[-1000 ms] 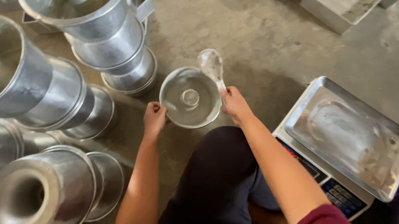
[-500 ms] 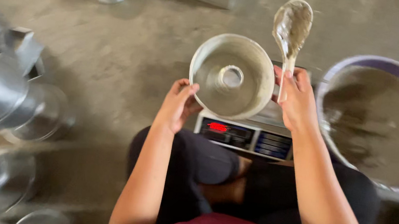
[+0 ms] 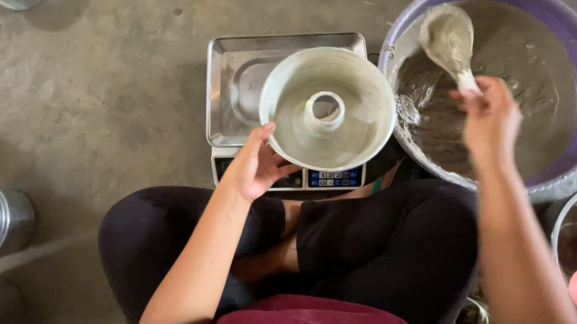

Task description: The person scoops a gray paste from a large purple basin into metal molds placed on a digital scale. They use a ladle to transfer the paste, smooth it inside the mold, and then move the filled mold aside to repeat the process with another mold.

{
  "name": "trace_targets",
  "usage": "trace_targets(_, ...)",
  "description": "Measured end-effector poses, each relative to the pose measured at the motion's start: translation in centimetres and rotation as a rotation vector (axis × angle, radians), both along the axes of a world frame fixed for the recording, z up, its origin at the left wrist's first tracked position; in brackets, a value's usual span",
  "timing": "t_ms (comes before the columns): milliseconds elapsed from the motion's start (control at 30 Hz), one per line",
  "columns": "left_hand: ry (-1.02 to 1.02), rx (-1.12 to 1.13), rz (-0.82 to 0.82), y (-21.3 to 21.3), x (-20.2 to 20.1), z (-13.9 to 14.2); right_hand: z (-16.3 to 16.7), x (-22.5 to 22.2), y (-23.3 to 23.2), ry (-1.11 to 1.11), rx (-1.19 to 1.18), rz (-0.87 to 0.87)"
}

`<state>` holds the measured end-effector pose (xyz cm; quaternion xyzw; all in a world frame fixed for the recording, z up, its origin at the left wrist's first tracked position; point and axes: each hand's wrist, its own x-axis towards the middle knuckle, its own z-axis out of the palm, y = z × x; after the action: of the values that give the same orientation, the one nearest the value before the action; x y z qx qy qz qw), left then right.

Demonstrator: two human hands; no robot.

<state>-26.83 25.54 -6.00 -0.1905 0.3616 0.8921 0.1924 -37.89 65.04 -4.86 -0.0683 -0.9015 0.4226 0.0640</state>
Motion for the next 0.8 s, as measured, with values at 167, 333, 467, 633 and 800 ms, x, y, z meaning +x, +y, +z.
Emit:
trace_targets(167, 0.003, -0.043, 0.033, -1.5, -0.9, -0.3, -5.8, -7.4, 13.8, -0.162, 1.175, -0.288)
trace_targets(333, 0.033, -0.034, 0.075, -1.9, -1.3, -0.5, -9.8, -8.6, 14.8, -0.437, 1.135, -0.093)
trace_targets(467, 0.013, -0.058, 0.088, -2.0, -2.0, -0.6, -11.6, -7.5, 10.3, -0.313, 0.854, 0.505)
trace_targets(633, 0.004, -0.112, 0.112, -2.2, -2.5, -0.2, -9.4, -13.2, 13.3, -0.374, 1.263, -0.019)
trace_targets(800, -0.002, -0.108, 0.125, -2.1, -2.1, 0.1, -9.2, -16.1, 13.2, -0.409, 1.184, 0.076)
